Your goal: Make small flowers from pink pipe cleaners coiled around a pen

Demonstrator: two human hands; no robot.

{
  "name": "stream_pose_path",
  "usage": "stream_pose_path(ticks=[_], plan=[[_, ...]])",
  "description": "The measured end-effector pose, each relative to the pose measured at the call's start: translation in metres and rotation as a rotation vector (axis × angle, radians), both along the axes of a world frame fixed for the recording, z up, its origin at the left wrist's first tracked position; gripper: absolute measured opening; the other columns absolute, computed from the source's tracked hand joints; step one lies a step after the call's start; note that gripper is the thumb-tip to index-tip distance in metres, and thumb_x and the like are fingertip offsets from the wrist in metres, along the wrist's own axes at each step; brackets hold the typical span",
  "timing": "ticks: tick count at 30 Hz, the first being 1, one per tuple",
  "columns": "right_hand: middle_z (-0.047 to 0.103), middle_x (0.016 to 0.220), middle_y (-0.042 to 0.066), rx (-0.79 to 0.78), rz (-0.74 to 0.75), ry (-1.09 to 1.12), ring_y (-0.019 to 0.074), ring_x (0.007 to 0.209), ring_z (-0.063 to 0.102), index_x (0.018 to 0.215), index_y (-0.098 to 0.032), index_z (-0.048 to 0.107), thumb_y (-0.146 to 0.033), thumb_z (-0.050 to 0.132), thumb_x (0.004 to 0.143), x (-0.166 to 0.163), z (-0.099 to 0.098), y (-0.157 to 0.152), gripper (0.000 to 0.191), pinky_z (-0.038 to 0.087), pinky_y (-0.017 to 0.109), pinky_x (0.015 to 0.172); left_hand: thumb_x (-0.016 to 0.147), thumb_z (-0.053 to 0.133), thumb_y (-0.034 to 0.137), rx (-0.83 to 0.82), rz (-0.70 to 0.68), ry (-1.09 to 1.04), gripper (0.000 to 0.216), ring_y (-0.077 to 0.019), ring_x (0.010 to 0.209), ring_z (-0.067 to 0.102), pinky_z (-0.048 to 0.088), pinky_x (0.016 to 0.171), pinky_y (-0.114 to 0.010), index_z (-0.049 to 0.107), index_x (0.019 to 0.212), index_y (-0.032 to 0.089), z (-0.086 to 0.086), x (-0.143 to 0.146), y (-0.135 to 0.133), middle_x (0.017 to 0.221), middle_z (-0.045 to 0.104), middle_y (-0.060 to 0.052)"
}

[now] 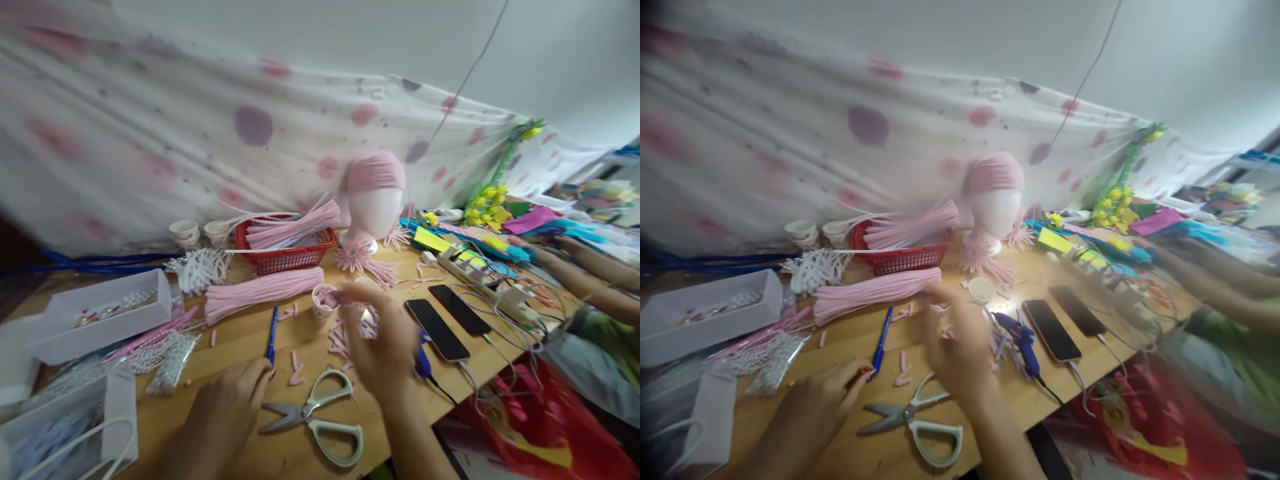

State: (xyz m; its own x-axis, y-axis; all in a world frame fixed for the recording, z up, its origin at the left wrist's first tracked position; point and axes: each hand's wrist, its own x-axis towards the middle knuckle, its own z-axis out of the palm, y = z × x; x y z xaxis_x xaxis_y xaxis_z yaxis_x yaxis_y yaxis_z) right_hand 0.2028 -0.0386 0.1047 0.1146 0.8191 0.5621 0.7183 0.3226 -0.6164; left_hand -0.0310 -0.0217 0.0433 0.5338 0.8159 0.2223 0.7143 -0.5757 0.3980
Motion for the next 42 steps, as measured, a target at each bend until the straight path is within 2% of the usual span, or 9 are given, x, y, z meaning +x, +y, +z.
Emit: stream_pose_path(ticks=[3, 8, 14, 22, 27, 31, 36, 39, 42], plan=[[0.073, 0.095, 0.008, -0.297, 0.170, -0.450, 0.0218, 0.090, 0.068, 0.118, -0.021, 0.062, -0.024, 0.041, 0.098, -0.062, -0.001, 0.059, 0.029, 0.047, 0.030, 0.078, 0.091, 0.042, 0.021, 0.015, 0.127, -0.022, 0.025, -0.0234, 0.079, 0.073, 0.055, 0.067, -0.032, 0.066, 0.088, 0.022, -0.003, 0.000, 0.022, 0.086, 0.075, -0.005], [0.071, 0.102, 0.015, -0.391, 0.176, -0.589, 0.0239, 0.095, 0.065, 0.106, -0.013, 0.065, -0.009, 0.048, 0.090, -0.080, -0.026, 0.120, 0.024, 0.045, 0.030, 0.078, 0.088, 0.040, 0.013, 0.262, 0.274, -0.089, 0.030, -0.0326, 0.107, 0.063, 0.051, 0.093, -0.049, 0.064, 0.106, 0.014, -0.030, -0.001, 0.069, 0.115, 0.067, -0.018], [0.065, 0.105, 0.015, -0.414, 0.149, -0.665, 0.0233, 0.096, 0.060, 0.101, -0.012, 0.064, -0.005, 0.047, 0.090, -0.077, -0.049, 0.134, 0.022, 0.043, 0.031, 0.082, 0.081, 0.043, 0.006, 0.310, 0.321, -0.131, 0.035, -0.0305, 0.108, 0.062, 0.051, 0.095, -0.048, 0.063, 0.109, 0.016, -0.058, -0.007, 0.090, 0.113, 0.065, -0.015], [0.064, 0.107, 0.017, -0.434, 0.148, -0.667, 0.0254, 0.094, 0.059, 0.100, -0.012, 0.062, 0.000, 0.043, 0.088, -0.078, -0.050, 0.137, 0.025, 0.042, 0.033, 0.077, 0.084, 0.045, 0.008, 0.289, 0.313, -0.158, 0.030, -0.0289, 0.110, 0.060, 0.052, 0.095, -0.045, 0.062, 0.109, 0.016, -0.064, -0.009, 0.088, 0.115, 0.060, -0.014], [0.066, 0.098, 0.015, -0.383, 0.184, -0.597, 0.0240, 0.090, 0.059, 0.096, -0.012, 0.059, 0.002, 0.044, 0.086, -0.077, -0.033, 0.133, 0.023, 0.041, 0.031, 0.075, 0.088, 0.046, 0.015, 0.253, 0.308, -0.176, 0.022, -0.0280, 0.104, 0.060, 0.052, 0.090, -0.044, 0.063, 0.103, 0.017, -0.053, -0.008, 0.080, 0.104, 0.061, -0.012], [0.066, 0.088, 0.007, -0.291, 0.200, -0.480, 0.0189, 0.080, 0.060, 0.103, -0.016, 0.054, -0.010, 0.039, 0.096, -0.070, -0.005, 0.121, 0.017, 0.041, 0.026, 0.071, 0.089, 0.054, 0.029, 0.194, 0.272, -0.174, 0.014, -0.0255, 0.087, 0.061, 0.051, 0.080, -0.040, 0.061, 0.080, 0.019, -0.042, 0.006, 0.066, 0.084, 0.061, -0.006], [0.068, 0.092, 0.005, 0.043, 0.263, -0.209, 0.0175, 0.085, 0.062, 0.098, -0.019, 0.061, -0.019, 0.043, 0.097, -0.053, 0.028, 0.096, 0.018, 0.043, 0.026, 0.076, 0.075, 0.064, 0.020, -0.058, 0.277, -0.158, 0.008, -0.0253, 0.080, 0.060, 0.048, 0.076, -0.038, 0.058, 0.070, 0.019, -0.045, 0.025, 0.054, 0.078, 0.062, -0.005], [0.072, 0.090, 0.004, 0.000, 0.323, -0.246, 0.0170, 0.083, 0.065, 0.095, -0.020, 0.067, -0.021, 0.051, 0.097, -0.039, 0.038, 0.087, 0.017, 0.044, 0.026, 0.075, 0.074, 0.057, 0.012, -0.132, 0.295, -0.199, 0.009, -0.0239, 0.081, 0.061, 0.047, 0.079, -0.037, 0.059, 0.070, 0.020, -0.047, 0.017, 0.055, 0.079, 0.064, -0.006], [0.074, 0.086, 0.004, -0.081, 0.315, -0.309, 0.0173, 0.079, 0.066, 0.091, -0.020, 0.070, -0.024, 0.056, 0.095, -0.029, 0.043, 0.085, 0.015, 0.045, 0.026, 0.073, 0.079, 0.054, 0.018, -0.225, 0.314, -0.277, 0.009, -0.0241, 0.082, 0.061, 0.046, 0.081, -0.039, 0.061, 0.074, 0.020, -0.043, -0.002, 0.062, 0.080, 0.067, -0.006]])
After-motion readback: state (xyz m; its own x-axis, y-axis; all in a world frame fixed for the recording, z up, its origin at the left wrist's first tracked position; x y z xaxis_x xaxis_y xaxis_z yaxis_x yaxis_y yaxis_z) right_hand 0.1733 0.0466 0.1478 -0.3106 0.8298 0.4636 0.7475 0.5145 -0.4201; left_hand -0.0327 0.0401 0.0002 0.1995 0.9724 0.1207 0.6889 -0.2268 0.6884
